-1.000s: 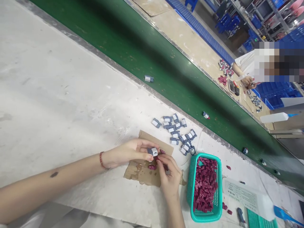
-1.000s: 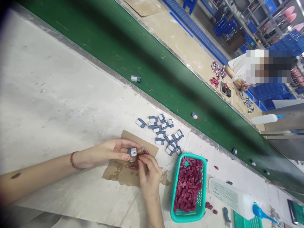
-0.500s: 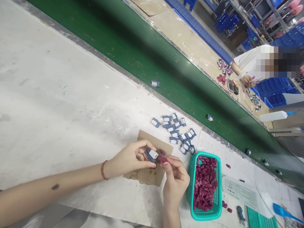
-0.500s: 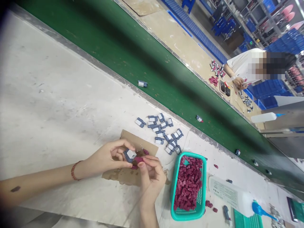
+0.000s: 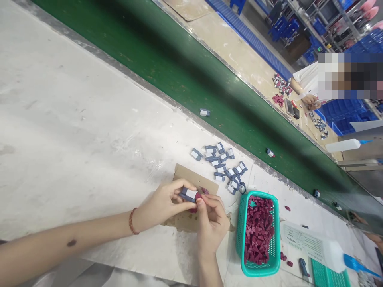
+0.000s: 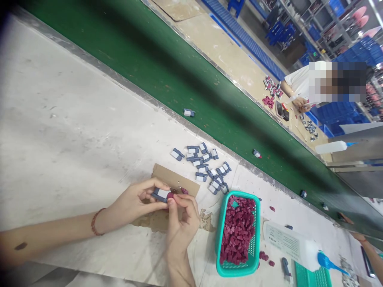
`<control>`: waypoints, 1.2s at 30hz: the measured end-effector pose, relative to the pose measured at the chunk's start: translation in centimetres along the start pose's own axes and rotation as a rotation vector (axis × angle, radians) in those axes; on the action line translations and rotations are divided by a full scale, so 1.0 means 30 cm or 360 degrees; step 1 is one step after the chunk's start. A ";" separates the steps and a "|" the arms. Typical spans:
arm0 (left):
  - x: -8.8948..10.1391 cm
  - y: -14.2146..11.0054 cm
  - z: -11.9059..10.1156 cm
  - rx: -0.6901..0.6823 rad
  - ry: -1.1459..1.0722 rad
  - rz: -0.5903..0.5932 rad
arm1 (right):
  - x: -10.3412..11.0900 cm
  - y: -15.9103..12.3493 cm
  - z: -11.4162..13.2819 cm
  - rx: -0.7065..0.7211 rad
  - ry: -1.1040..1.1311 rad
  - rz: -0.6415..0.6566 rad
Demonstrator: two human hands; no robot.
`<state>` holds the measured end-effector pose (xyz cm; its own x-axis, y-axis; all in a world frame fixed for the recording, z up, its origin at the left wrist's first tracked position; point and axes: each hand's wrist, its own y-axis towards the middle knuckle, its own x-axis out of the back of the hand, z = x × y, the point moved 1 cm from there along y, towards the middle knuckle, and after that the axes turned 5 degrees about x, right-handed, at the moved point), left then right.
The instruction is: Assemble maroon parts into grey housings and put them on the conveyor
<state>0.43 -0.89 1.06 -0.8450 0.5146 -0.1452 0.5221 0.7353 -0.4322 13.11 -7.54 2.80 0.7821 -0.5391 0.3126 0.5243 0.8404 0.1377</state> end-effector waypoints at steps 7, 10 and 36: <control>0.011 -0.006 -0.040 0.0020 -0.0145 0.0203 | 0.056 0.021 0.017 -0.0062 0.0070 0.0129; 0.012 -0.011 -0.040 -0.0031 0.0005 0.0166 | 0.069 0.009 0.022 -0.0015 0.0096 0.0133; 0.149 0.666 -0.348 -0.0580 0.0974 -0.0801 | 0.568 0.126 -0.198 0.0340 -0.1300 0.0369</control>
<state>8.30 20.69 1.08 -0.8293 0.1604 0.5353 0.1963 0.9805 0.0101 30.42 -13.86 3.07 0.3323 -0.2132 0.9188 0.2438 0.9604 0.1347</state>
